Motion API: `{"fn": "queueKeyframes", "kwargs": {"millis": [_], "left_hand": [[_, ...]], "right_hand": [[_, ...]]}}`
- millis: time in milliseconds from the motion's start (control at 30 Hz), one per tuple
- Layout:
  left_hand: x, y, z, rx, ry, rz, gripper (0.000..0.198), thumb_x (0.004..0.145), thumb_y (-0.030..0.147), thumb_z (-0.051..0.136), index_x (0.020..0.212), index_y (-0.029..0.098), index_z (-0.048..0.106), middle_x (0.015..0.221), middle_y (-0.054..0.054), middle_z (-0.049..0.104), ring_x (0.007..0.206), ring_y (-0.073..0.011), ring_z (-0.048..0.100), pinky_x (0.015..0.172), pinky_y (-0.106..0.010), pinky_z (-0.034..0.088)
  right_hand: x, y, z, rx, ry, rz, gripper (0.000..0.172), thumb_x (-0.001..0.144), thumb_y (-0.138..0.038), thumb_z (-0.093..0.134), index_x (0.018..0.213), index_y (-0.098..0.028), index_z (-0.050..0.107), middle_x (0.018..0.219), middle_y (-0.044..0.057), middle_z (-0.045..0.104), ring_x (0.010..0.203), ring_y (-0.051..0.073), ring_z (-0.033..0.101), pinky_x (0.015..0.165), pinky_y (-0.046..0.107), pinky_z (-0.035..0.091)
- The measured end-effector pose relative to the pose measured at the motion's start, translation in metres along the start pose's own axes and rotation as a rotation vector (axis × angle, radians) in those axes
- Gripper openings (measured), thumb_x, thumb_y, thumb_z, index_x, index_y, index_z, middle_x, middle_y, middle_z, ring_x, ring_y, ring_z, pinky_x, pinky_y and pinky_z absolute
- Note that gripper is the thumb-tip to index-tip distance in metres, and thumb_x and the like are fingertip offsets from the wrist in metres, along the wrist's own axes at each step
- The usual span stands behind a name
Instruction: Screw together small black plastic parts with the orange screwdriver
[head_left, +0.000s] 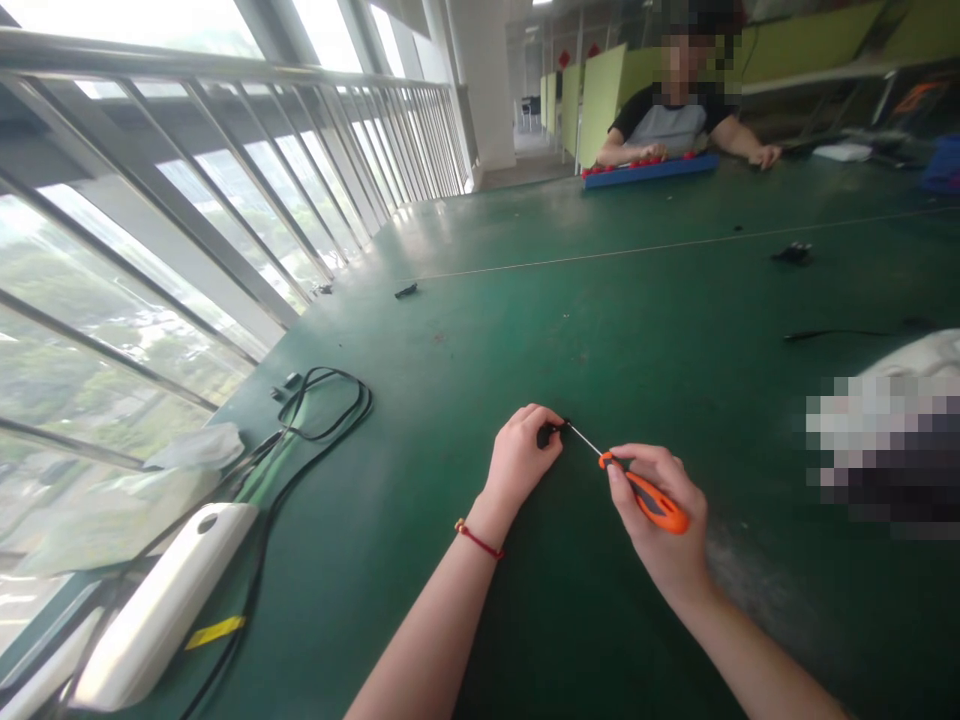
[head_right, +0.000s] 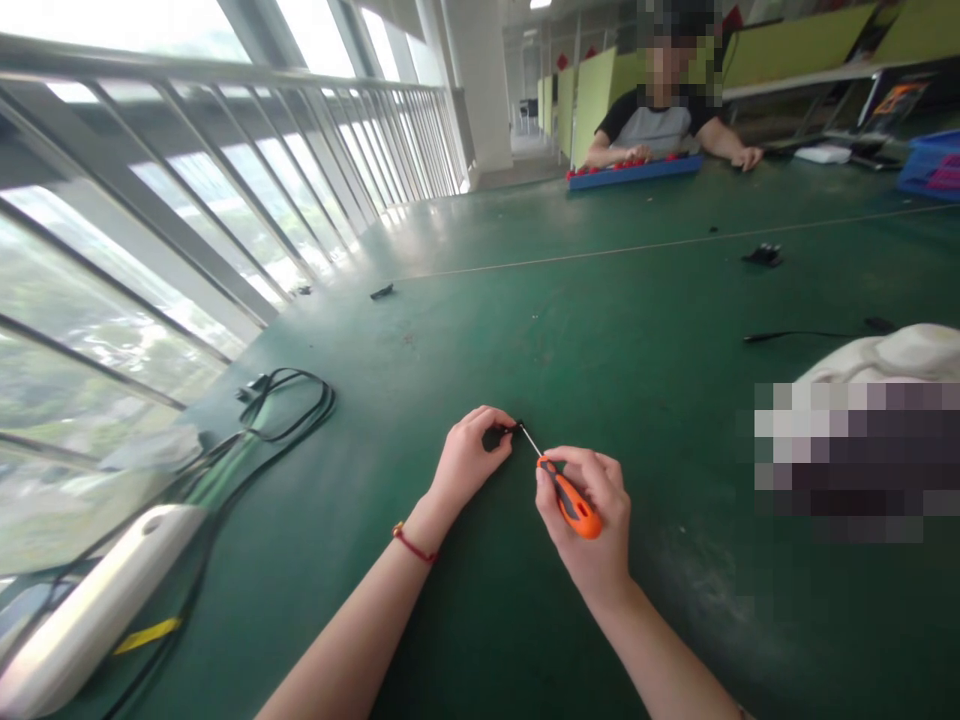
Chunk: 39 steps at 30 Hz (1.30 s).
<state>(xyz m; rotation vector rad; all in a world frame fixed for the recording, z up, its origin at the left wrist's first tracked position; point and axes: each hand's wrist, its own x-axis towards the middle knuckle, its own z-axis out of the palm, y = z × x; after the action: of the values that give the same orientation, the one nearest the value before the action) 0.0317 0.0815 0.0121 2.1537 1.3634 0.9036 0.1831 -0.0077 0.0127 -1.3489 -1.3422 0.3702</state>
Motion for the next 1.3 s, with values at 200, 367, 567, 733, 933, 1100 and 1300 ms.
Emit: {"fn": "queueKeyframes", "kwargs": {"millis": [200,367,567,733,933,1100,1300], "left_hand": [[0.0006,-0.0026,0.0010,-0.016,0.001,0.006,0.018,0.077,0.009,0.057,0.087,0.021,0.067,0.092,-0.001,0.070,0.088,-0.0165,0.064,0.082,-0.029,0.052],[0.0011,-0.0027,0.0003,-0.022,-0.015,0.031,0.019,0.078,0.010,0.058,0.087,0.022,0.068,0.092,0.000,0.071,0.089,-0.0166,0.065,0.084,-0.030,0.052],[0.0022,-0.0049,0.0004,-0.017,-0.021,0.049,0.018,0.079,0.010,0.059,0.088,0.022,0.069,0.093,0.000,0.072,0.090,-0.0165,0.064,0.086,-0.031,0.051],[0.0020,-0.0053,0.0002,-0.022,-0.041,0.063,0.017,0.081,0.010,0.058,0.088,0.022,0.068,0.093,0.000,0.072,0.091,-0.0165,0.063,0.087,-0.032,0.051],[0.0018,-0.0048,0.0003,-0.023,-0.034,0.061,0.017,0.081,0.010,0.058,0.088,0.022,0.068,0.094,0.000,0.072,0.091,-0.0166,0.063,0.087,-0.031,0.050],[0.0018,-0.0037,0.0005,0.027,-0.028,0.042,0.016,0.080,0.012,0.059,0.088,0.023,0.069,0.094,0.001,0.072,0.090,-0.0173,0.065,0.087,-0.033,0.048],[0.0017,-0.0021,-0.0001,0.042,-0.018,0.036,0.018,0.080,0.011,0.059,0.089,0.023,0.069,0.095,0.002,0.073,0.089,-0.0170,0.066,0.087,-0.033,0.048]], "right_hand": [[0.0039,0.0009,0.0005,0.070,0.104,-0.026,0.023,0.081,-0.026,0.065,0.102,-0.020,0.057,0.081,0.002,0.059,0.070,0.015,0.060,0.062,0.029,0.053],[0.0084,0.0028,-0.0067,-0.070,0.091,-0.065,0.009,0.085,-0.028,0.062,0.079,-0.021,0.061,0.073,0.001,0.063,0.070,0.017,0.058,0.063,0.030,0.050],[0.0073,-0.0017,-0.0052,0.015,0.065,-0.080,0.007,0.082,-0.023,0.064,0.085,-0.021,0.058,0.077,0.001,0.062,0.068,0.015,0.062,0.058,0.027,0.052],[0.0044,-0.0035,-0.0013,0.127,0.113,-0.073,0.023,0.078,-0.020,0.067,0.092,-0.022,0.049,0.078,-0.001,0.055,0.056,0.011,0.057,0.047,0.025,0.049],[0.0015,0.0020,-0.0041,-0.033,0.069,-0.055,0.006,0.083,-0.025,0.063,0.087,-0.020,0.061,0.073,0.002,0.059,0.066,0.016,0.059,0.060,0.031,0.052],[0.0014,-0.0008,-0.0030,0.043,0.125,-0.067,0.028,0.079,-0.022,0.067,0.105,-0.020,0.056,0.087,0.003,0.058,0.068,0.015,0.061,0.059,0.030,0.054],[0.0026,-0.0026,-0.0041,-0.062,0.039,-0.093,0.011,0.082,-0.022,0.064,0.093,-0.022,0.063,0.078,0.001,0.062,0.067,0.015,0.060,0.062,0.031,0.053]]}}
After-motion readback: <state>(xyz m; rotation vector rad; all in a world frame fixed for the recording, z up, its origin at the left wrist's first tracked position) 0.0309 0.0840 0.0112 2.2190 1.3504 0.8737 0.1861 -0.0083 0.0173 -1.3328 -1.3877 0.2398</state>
